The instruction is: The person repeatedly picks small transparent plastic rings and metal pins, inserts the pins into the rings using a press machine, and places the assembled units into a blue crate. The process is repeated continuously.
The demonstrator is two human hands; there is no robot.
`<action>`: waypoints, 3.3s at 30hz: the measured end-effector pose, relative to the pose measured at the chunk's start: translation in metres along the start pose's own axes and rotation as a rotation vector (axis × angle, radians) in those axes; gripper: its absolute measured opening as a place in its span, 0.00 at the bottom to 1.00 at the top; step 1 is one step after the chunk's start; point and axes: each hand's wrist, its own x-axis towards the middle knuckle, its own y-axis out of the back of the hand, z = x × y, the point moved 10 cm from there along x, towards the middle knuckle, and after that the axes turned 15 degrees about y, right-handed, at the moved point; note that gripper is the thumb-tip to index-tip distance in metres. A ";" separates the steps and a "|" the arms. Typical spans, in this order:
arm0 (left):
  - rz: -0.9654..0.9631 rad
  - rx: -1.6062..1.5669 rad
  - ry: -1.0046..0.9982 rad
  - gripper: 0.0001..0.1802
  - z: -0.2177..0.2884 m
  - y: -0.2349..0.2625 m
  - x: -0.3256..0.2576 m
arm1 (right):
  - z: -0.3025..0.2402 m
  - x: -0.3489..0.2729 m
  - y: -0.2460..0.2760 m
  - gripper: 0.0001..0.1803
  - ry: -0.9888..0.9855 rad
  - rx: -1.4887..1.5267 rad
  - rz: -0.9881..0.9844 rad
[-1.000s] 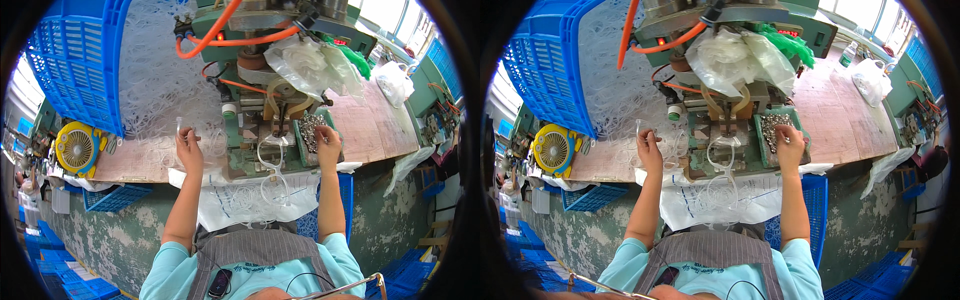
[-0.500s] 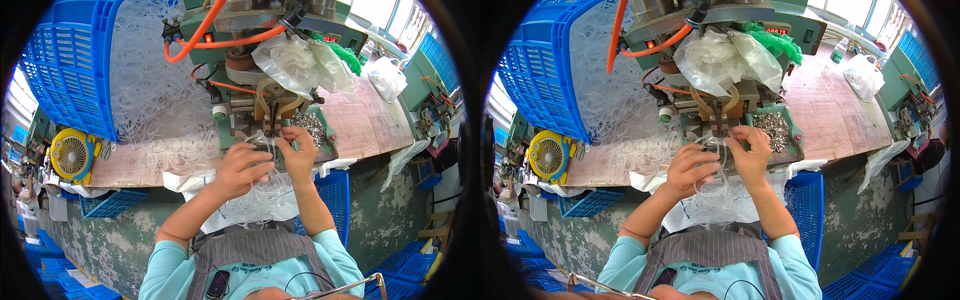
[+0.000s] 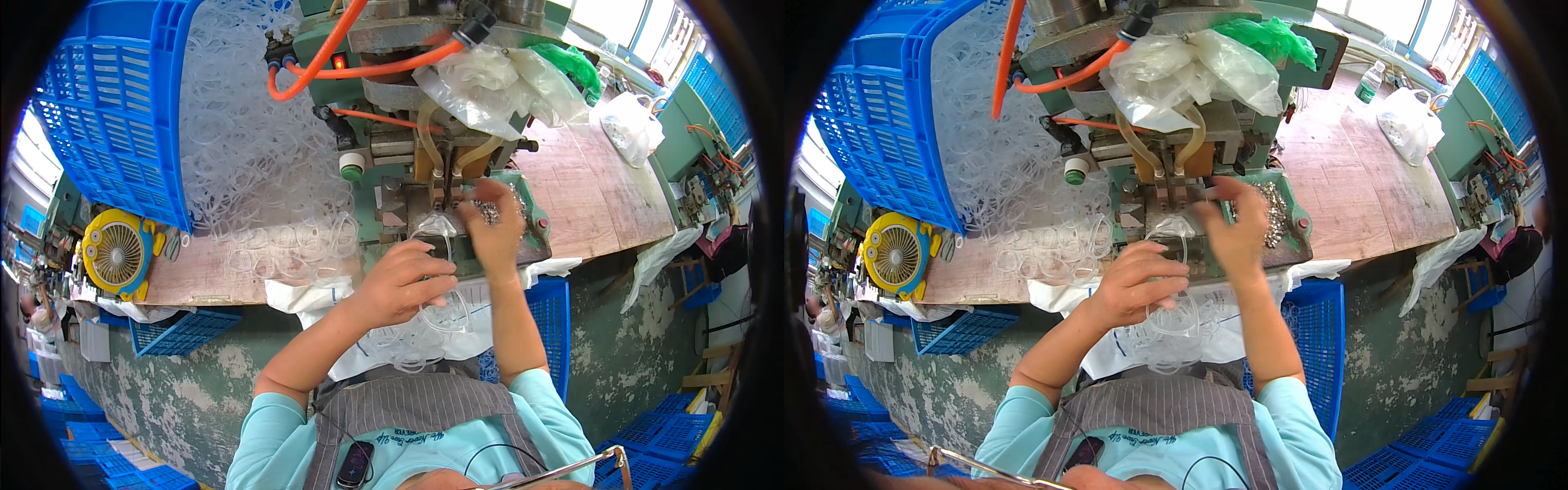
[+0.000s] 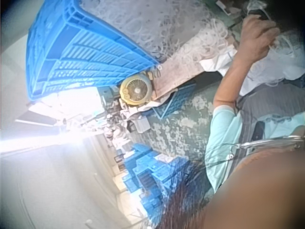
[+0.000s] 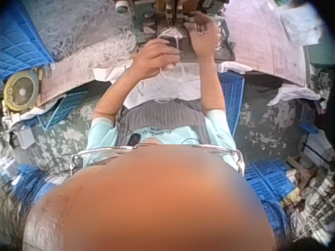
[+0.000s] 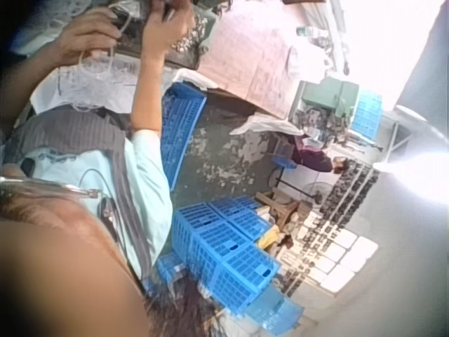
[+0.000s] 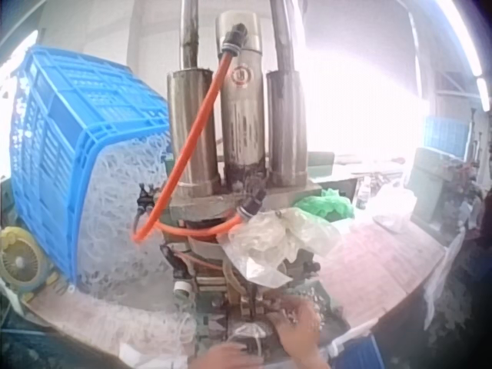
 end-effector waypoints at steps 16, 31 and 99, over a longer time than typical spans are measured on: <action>0.042 0.088 -0.064 0.19 0.000 0.006 -0.006 | 0.118 -0.048 0.034 0.07 -0.198 -0.529 -0.458; 0.048 0.677 0.824 0.21 -0.284 0.116 -0.120 | 0.121 -0.056 0.056 0.07 -0.324 -0.195 -0.003; 0.013 0.003 -0.051 0.18 -0.003 -0.001 -0.006 | 0.115 -0.029 0.044 0.13 -0.506 -0.201 -0.035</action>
